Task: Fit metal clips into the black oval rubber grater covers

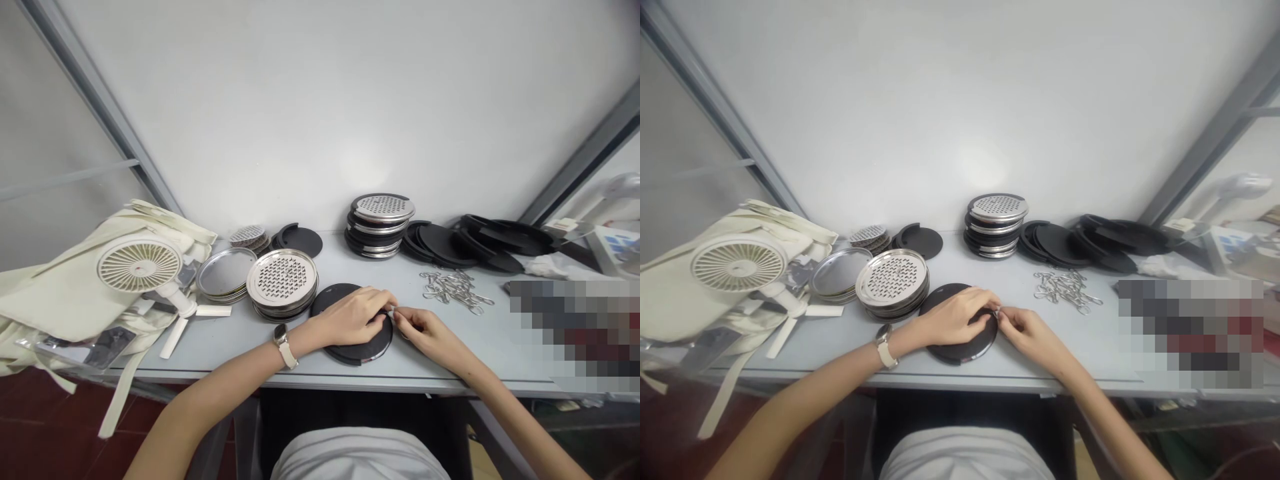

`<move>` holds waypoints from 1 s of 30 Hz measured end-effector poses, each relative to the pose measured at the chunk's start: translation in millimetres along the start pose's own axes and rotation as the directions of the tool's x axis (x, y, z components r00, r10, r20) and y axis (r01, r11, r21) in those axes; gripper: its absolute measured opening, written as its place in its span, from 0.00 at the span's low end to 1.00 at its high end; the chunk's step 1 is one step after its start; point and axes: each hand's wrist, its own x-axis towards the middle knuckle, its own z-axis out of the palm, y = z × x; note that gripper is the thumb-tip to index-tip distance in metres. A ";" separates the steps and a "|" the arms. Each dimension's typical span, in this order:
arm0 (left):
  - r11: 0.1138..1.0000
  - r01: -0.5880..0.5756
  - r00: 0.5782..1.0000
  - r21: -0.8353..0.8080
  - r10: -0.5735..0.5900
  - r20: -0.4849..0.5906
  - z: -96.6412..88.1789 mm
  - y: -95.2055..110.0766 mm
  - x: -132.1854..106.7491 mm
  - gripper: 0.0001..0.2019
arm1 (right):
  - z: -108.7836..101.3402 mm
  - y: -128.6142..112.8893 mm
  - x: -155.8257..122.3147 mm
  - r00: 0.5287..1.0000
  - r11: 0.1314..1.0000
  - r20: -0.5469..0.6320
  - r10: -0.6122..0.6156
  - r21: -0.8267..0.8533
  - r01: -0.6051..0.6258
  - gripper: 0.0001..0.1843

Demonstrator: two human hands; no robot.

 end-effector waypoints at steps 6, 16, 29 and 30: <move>0.997 0.060 0.998 0.053 -0.059 -0.033 1.7 0.0 0.0 0.10 | -0.3 -5.0 1.0 0.999 1.000 -0.031 -0.016 -0.001 0.016 0.21; 0.996 0.043 0.999 -0.084 -0.044 -0.009 2.7 1.3 -1.4 0.17 | -1.0 -9.2 1.1 0.999 0.998 -0.019 -0.031 -0.058 0.030 0.22; 1.000 0.016 0.999 -0.018 -0.016 -0.030 2.5 1.0 -0.2 0.14 | 1.0 -1.6 1.8 1.000 0.998 -0.015 0.015 -0.062 -0.016 0.21; 1.000 0.017 0.999 -0.019 -0.018 -0.029 2.4 1.1 -0.2 0.14 | 1.1 -1.4 1.7 1.000 0.998 -0.015 0.019 -0.058 -0.020 0.21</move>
